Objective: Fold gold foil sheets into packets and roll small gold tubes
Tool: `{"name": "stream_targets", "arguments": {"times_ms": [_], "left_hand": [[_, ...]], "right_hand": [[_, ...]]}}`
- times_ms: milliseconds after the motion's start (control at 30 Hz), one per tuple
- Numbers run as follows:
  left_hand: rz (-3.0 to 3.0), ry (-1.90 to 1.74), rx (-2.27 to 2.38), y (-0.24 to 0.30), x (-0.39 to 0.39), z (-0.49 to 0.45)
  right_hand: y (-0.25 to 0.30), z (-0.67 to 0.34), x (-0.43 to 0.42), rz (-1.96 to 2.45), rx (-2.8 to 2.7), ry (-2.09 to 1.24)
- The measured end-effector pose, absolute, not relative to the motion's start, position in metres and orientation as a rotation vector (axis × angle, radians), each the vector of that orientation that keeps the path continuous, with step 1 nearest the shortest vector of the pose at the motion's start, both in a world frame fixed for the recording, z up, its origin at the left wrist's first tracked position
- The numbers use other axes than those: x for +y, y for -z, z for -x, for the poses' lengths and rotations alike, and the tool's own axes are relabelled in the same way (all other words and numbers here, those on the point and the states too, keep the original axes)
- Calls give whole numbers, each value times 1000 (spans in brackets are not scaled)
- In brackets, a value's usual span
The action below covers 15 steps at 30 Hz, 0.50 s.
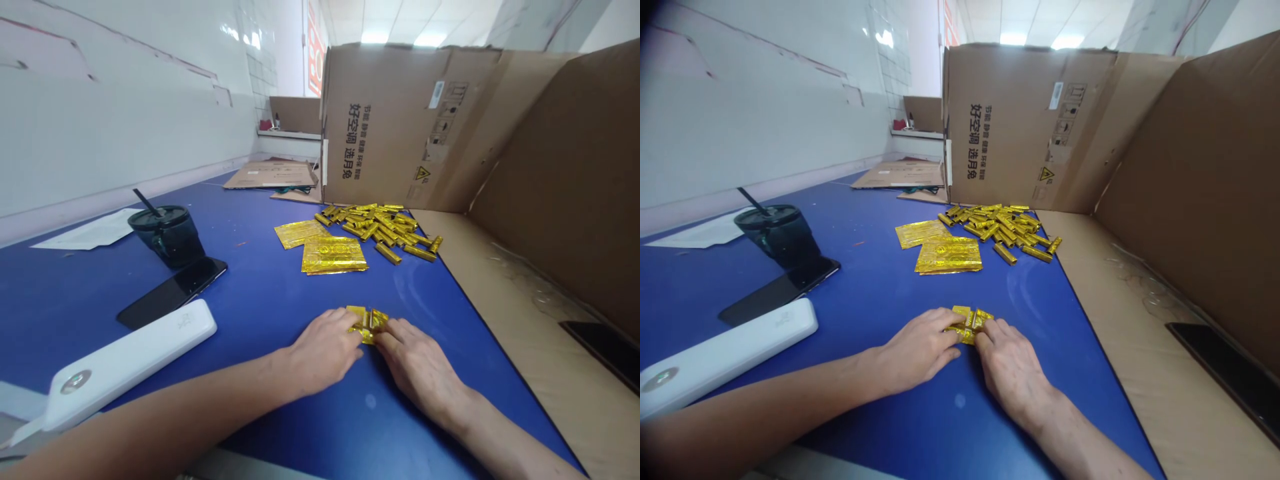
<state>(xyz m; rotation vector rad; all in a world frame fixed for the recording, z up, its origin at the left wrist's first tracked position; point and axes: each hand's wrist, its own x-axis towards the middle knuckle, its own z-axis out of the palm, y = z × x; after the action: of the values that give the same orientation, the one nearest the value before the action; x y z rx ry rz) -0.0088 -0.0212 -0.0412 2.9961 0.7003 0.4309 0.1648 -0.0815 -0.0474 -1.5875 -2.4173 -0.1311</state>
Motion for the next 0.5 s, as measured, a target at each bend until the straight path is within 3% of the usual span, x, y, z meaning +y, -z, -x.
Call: {"name": "stream_targets", "arguments": {"times_ms": [500], "left_hand": [[-2935, -402, 665, 41, -18, 7]], "right_hand": [[45, -166, -81, 1510, -2404, 138]]}}
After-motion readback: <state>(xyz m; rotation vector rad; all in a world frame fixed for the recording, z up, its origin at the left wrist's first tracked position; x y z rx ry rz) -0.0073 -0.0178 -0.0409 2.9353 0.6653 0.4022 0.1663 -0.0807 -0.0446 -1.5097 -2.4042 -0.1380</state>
